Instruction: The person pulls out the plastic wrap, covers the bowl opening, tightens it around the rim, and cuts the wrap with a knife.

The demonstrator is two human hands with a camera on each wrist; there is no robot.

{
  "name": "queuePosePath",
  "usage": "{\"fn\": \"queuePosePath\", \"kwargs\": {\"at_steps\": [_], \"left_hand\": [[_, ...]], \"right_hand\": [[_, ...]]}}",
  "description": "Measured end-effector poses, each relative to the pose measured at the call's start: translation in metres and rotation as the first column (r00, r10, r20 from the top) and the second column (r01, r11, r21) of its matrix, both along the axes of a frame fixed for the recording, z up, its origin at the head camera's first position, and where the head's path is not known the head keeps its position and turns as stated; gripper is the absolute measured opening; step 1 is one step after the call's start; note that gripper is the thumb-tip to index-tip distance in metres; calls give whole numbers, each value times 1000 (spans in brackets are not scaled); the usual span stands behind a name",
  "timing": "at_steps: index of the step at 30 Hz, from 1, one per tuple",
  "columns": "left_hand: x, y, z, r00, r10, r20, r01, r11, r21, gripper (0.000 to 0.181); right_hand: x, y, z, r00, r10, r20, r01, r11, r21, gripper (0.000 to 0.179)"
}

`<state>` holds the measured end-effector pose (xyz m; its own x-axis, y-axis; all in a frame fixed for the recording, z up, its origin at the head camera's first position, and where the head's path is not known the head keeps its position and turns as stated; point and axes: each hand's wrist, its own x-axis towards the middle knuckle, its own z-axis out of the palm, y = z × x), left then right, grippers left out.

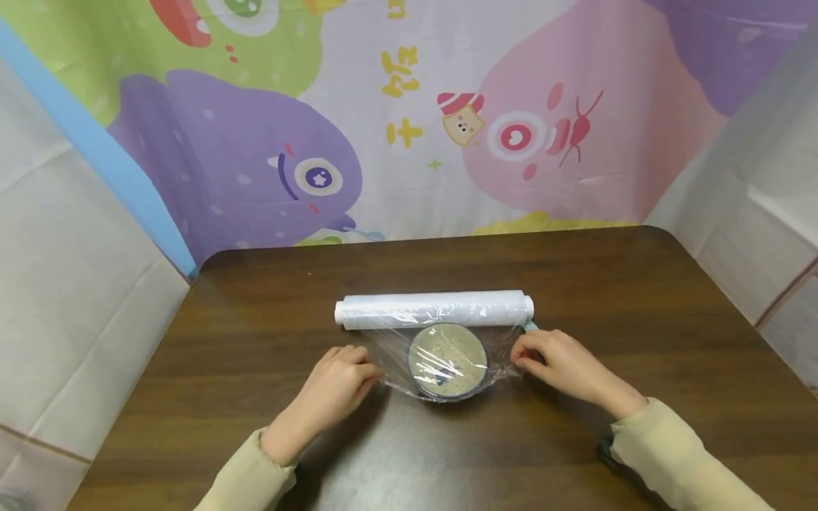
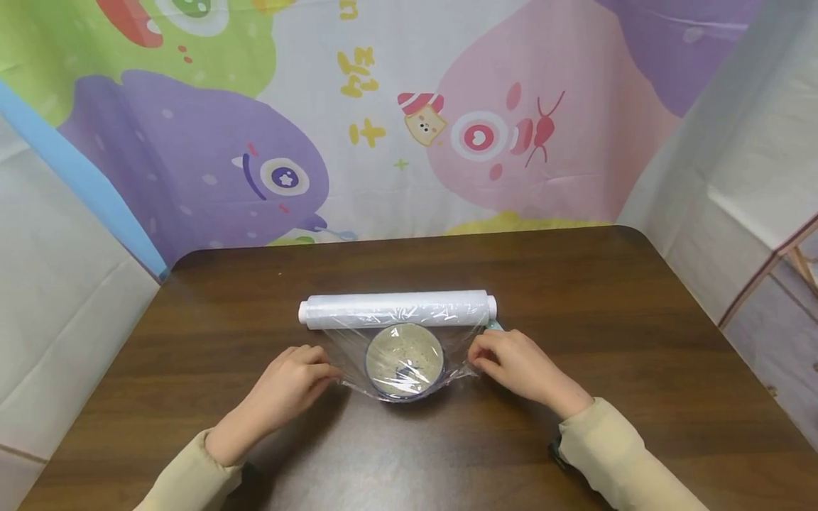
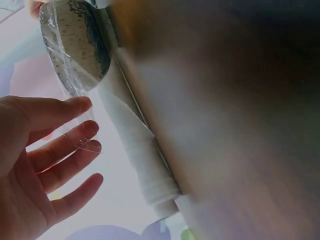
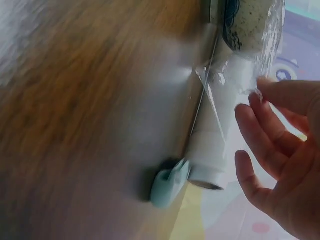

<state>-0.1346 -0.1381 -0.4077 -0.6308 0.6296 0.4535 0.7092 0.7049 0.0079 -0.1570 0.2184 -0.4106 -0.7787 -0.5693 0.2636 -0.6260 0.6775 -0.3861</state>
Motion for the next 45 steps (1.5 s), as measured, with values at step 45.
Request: {"fn": "queuePosePath", "kwargs": {"at_steps": [45], "left_hand": [[33, 50, 2, 438, -188, 879, -523, 742, 419, 65]], "right_hand": [[66, -86, 14, 696, 27, 718, 552, 619, -559, 55]]}}
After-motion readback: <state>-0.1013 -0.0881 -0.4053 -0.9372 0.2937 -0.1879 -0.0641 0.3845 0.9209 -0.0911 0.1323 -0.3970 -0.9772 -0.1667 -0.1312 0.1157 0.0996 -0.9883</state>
